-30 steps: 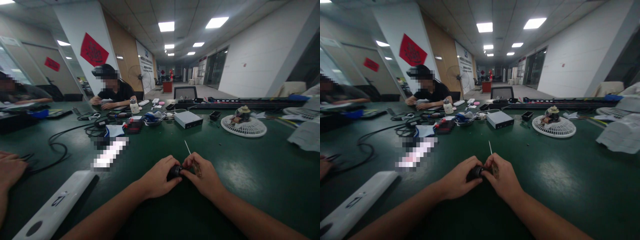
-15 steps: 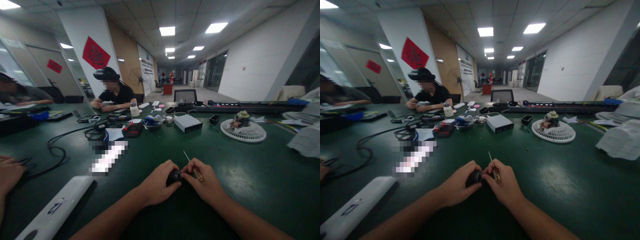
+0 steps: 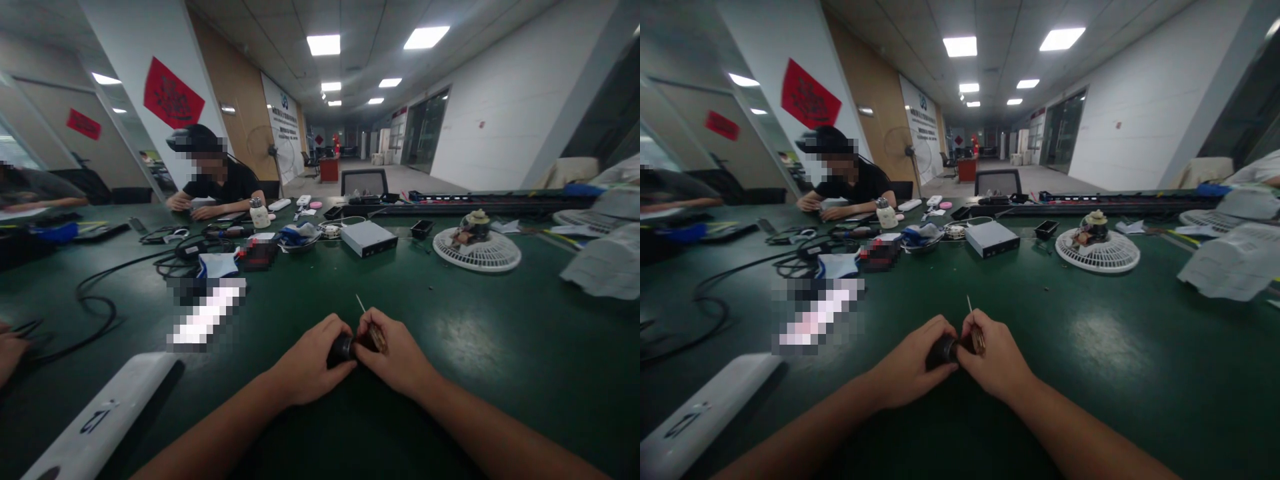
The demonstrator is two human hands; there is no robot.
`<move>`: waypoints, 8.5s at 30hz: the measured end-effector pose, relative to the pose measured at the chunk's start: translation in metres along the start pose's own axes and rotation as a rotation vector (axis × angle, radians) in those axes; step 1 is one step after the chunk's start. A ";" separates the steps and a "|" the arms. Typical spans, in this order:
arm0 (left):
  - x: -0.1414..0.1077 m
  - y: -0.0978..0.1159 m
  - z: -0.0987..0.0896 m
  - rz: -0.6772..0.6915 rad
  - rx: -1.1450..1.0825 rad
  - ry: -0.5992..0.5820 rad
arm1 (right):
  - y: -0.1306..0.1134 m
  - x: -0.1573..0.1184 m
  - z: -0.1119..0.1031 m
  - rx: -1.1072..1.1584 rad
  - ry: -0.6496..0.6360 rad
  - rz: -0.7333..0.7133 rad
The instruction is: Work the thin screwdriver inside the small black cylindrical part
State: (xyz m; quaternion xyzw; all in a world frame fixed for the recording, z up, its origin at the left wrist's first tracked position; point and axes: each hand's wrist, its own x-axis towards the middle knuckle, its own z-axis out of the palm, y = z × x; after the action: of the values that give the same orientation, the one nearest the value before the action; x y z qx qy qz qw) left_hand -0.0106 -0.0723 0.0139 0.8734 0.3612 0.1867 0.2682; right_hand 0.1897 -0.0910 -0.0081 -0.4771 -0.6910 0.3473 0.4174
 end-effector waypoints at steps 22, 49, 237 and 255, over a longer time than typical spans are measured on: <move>0.001 -0.020 -0.003 -0.059 0.097 0.094 | -0.002 -0.011 -0.008 0.398 -0.114 0.015; 0.003 -0.018 -0.002 -0.102 0.199 0.091 | 0.000 -0.012 -0.005 0.255 -0.075 -0.008; 0.002 -0.028 -0.008 0.100 0.486 0.368 | -0.004 -0.017 -0.007 -0.005 0.181 -0.039; 0.002 -0.029 -0.005 0.001 0.323 0.242 | -0.006 -0.012 0.000 -0.235 0.041 -0.149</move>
State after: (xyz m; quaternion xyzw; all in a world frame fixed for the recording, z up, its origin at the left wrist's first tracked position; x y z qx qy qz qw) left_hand -0.0269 -0.0523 0.0008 0.8763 0.4157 0.2300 0.0794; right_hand 0.1897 -0.1038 -0.0060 -0.4770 -0.7518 0.2222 0.3973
